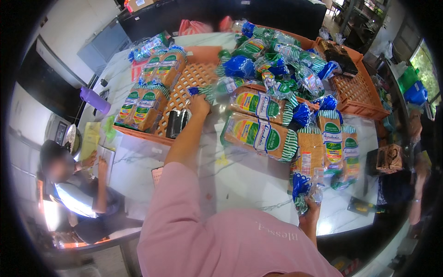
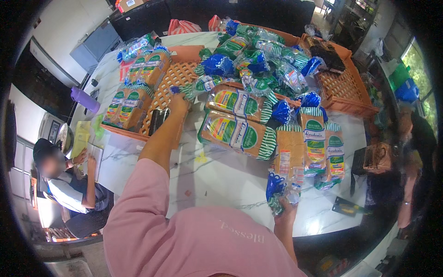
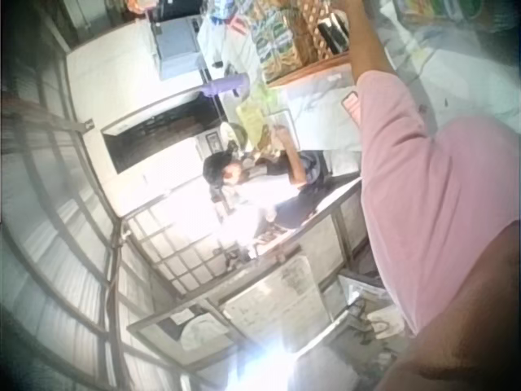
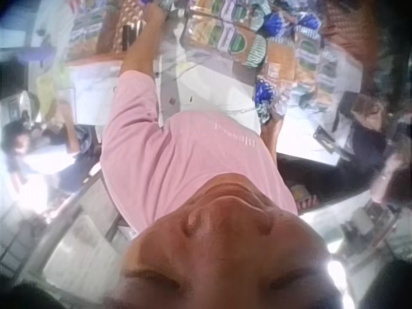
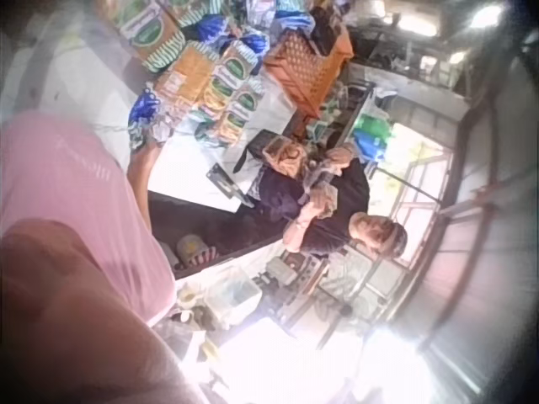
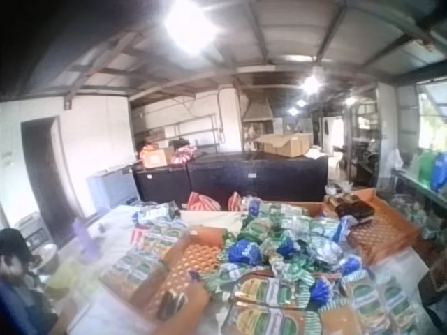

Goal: The person packs small, individually wrapped items into clear plastic bags. They repeatedly pick up items from a table, place them into a bag, and then set the filled bag down. Another person is visible in the background working at the same table.

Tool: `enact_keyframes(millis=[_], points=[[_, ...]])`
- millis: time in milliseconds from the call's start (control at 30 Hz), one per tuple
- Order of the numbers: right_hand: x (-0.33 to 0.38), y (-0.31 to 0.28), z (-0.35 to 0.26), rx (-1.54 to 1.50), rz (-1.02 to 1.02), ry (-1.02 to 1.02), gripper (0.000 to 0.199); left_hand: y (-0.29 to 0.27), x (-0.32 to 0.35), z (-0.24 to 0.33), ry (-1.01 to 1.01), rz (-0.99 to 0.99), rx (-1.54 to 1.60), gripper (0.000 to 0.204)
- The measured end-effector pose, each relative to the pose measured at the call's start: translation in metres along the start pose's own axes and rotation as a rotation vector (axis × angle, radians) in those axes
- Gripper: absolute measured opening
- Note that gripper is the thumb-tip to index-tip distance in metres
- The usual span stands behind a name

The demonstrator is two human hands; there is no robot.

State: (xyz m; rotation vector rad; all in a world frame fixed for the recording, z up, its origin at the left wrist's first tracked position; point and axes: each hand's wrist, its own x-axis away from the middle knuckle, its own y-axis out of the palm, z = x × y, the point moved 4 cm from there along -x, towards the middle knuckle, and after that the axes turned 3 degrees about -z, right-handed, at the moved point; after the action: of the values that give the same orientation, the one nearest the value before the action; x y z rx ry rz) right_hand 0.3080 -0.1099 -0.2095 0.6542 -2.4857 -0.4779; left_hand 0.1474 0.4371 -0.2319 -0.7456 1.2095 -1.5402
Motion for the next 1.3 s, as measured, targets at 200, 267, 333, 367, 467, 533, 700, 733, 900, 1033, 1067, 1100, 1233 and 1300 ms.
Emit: enact_keyframes(millis=[200,267,333,367,467,533,700,733,900,1033,1067,1100,1233,1300], points=[[0.017,0.021,0.001,-0.388,-0.015,0.014,0.047,-0.088,0.008,0.092,0.445,0.122,0.441,0.030],[0.024,0.027,-0.003,0.042,-0.094,0.001,0.047,-0.129,0.045,0.134,0.378,-0.139,0.720,0.033],[0.027,0.042,-0.006,0.502,-0.286,-0.099,0.051,-0.143,0.085,0.155,0.414,-0.278,0.827,0.036],[0.035,0.064,-0.019,0.581,-0.311,-0.358,0.056,-0.146,0.105,0.161,0.491,-0.281,0.803,0.039],[0.080,0.131,-0.056,0.671,-0.358,-0.683,0.069,-0.152,0.188,0.186,0.574,-0.551,0.851,0.056],[0.075,0.128,-0.032,0.583,-0.483,-0.467,0.070,-0.147,0.262,0.203,0.417,-0.976,1.347,0.070],[0.046,0.078,0.010,0.220,-0.457,-0.411,0.057,-0.159,0.383,0.205,0.970,-0.530,1.062,0.069],[0.044,0.061,0.016,0.484,-0.453,-0.527,0.052,-0.160,0.395,0.202,1.034,-0.355,0.832,0.061],[0.061,0.056,0.014,1.080,-0.385,-1.096,0.030,-0.142,0.379,0.162,0.586,-0.617,0.946,0.030],[0.063,0.057,-0.017,0.805,-0.349,-0.762,0.020,-0.142,0.376,0.139,0.141,-0.675,1.648,0.019],[0.060,0.050,-0.018,0.764,-0.280,-0.673,0.021,-0.146,0.376,0.139,0.127,-0.654,1.618,0.017],[0.058,0.039,-0.018,0.720,-0.212,-0.584,0.021,-0.154,0.376,0.141,0.114,-0.634,1.587,0.016],[0.084,0.042,-0.043,0.639,-0.454,-0.448,0.036,-0.144,0.370,0.137,0.228,-0.588,1.401,0.018],[0.093,0.055,-0.040,0.773,-0.610,-0.546,0.047,-0.138,0.382,0.149,0.368,-0.659,1.133,0.020]])
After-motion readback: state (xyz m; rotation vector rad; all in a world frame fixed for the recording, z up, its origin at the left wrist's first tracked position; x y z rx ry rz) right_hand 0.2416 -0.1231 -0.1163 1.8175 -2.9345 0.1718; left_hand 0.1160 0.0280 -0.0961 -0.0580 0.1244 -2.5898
